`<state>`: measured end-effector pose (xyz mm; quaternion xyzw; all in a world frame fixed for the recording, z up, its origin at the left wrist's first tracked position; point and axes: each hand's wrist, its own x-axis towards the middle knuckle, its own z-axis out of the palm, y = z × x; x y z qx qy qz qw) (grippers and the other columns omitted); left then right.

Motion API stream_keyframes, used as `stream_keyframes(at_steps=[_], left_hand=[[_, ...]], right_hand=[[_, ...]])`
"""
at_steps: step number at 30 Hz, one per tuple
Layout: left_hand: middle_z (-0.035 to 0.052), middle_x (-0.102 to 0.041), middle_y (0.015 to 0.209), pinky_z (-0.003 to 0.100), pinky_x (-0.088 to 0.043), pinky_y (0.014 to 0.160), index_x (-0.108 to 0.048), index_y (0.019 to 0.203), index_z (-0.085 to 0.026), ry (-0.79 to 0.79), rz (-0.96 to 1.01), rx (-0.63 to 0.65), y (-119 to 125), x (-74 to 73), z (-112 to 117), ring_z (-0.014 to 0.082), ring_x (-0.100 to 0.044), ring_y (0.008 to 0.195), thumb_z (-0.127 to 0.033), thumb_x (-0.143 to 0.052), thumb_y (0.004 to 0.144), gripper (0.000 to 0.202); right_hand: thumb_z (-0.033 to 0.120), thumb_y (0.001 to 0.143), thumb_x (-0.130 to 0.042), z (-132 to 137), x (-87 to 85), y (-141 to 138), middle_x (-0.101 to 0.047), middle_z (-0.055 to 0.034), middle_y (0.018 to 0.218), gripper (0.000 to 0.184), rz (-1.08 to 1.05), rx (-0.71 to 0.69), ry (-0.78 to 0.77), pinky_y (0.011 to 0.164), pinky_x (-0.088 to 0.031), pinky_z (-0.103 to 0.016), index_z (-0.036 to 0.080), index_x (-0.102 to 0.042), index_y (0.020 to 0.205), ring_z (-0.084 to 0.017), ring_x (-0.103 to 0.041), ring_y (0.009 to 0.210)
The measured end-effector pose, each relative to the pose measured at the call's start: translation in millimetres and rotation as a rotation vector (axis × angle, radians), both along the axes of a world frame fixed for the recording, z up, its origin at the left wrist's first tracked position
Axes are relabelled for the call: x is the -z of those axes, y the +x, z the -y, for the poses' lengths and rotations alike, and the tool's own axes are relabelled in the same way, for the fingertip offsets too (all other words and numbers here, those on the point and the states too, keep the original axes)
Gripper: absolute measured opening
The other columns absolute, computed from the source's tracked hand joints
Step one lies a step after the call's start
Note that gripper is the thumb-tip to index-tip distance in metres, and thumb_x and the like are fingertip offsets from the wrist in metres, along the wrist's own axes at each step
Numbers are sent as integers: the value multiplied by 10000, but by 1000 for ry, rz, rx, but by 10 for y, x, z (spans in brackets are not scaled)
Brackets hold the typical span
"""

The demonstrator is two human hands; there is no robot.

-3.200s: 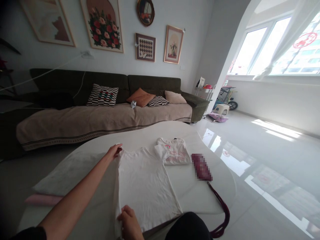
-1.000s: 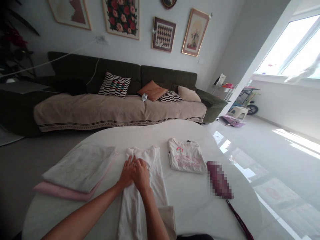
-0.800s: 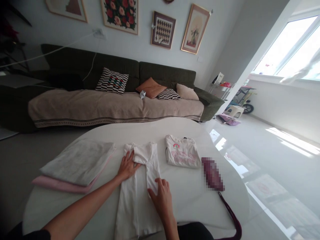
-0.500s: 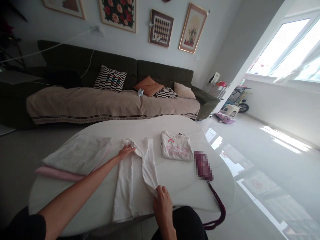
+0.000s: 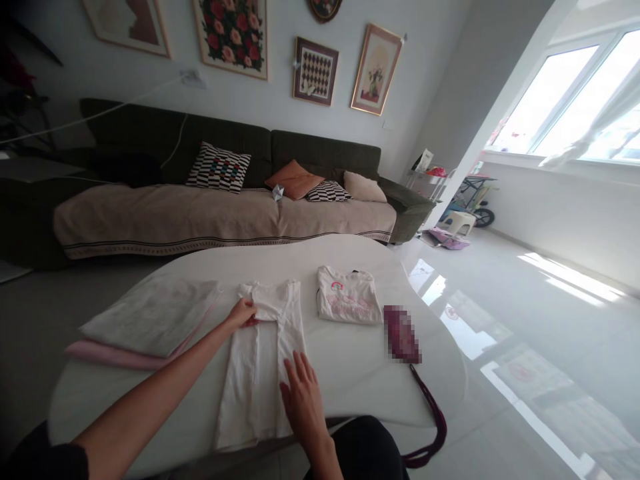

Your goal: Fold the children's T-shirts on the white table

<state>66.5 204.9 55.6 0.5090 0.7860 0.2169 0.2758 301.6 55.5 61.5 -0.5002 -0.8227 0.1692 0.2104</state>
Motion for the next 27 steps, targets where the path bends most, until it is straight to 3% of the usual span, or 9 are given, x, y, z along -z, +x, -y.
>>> stream_keyframes(at_steps=[4,7,11,13,16,18,21,24,27], left_hand=[[123,-515,1184,383,-378,929,-447,1194,-177,172,-177,94,96,-125,-5,236,-466,1131,-250,-402,842,362],[45,-355,1378,376,-210,1047,-417,1263,-278,230,-240,290,265,-100,-49,216,-251,1292,-313,-398,841,423],[43,-201,1456,567,-93,1010,-391,1287,-349,140,-285,423,375,82,-136,355,-71,1322,-512,-467,767,551],[63,-149,1467,605,-74,985,-352,1305,-359,89,-300,453,346,137,-216,382,-27,1316,-595,-455,734,627],[79,-121,1467,605,-79,983,-333,1309,-370,35,-313,496,306,94,-336,384,-19,1313,-662,-482,670,718],[94,-121,1464,611,-88,978,-327,1315,-357,24,-322,502,342,8,-310,391,-32,1310,-668,-482,666,736],[109,-97,1466,582,-109,995,-239,1361,-304,78,-349,483,478,-64,88,361,-36,1320,-597,-426,755,698],[99,-99,1466,510,-176,1022,-119,1393,-252,263,-396,513,548,75,920,303,-53,1334,-540,-367,814,692],[46,-132,1465,490,-210,1026,-53,1390,-294,353,-469,618,426,323,1821,285,-135,1327,-470,-405,825,689]], right_hand=[[271,842,-415,-59,278,-33,-260,-44,1420,516,153,-32,-31,1012,-273,-459,256,-311,1347,-254,-165,1314],[277,851,-411,-50,343,-33,-223,-18,1425,525,174,-22,-29,1020,-265,-450,288,-272,1357,-242,-146,1315],[345,850,-419,27,367,28,-168,-30,1430,564,164,-46,-22,1013,-262,-482,302,-206,1371,-266,-140,1308],[430,805,-476,114,418,95,-139,-53,1429,675,162,-105,-28,1002,-259,-515,298,-149,1380,-297,-142,1301],[453,680,-607,262,540,196,-126,-77,1422,884,192,-183,-51,986,-268,-541,286,-99,1384,-341,-156,1286],[325,667,-619,331,636,229,-143,-53,1418,878,224,-164,-41,985,-292,-520,315,-104,1378,-332,-180,1282],[97,678,-501,363,770,220,-204,9,1401,829,263,-64,37,985,-327,-462,378,-120,1359,-276,-233,1278],[-6,656,-402,354,829,198,-232,43,1389,855,302,-11,127,982,-343,-424,401,-111,1350,-236,-263,1274],[-42,653,-341,366,756,199,-197,42,1405,857,362,-65,135,982,-346,-399,377,-97,1360,-216,-247,1283]])
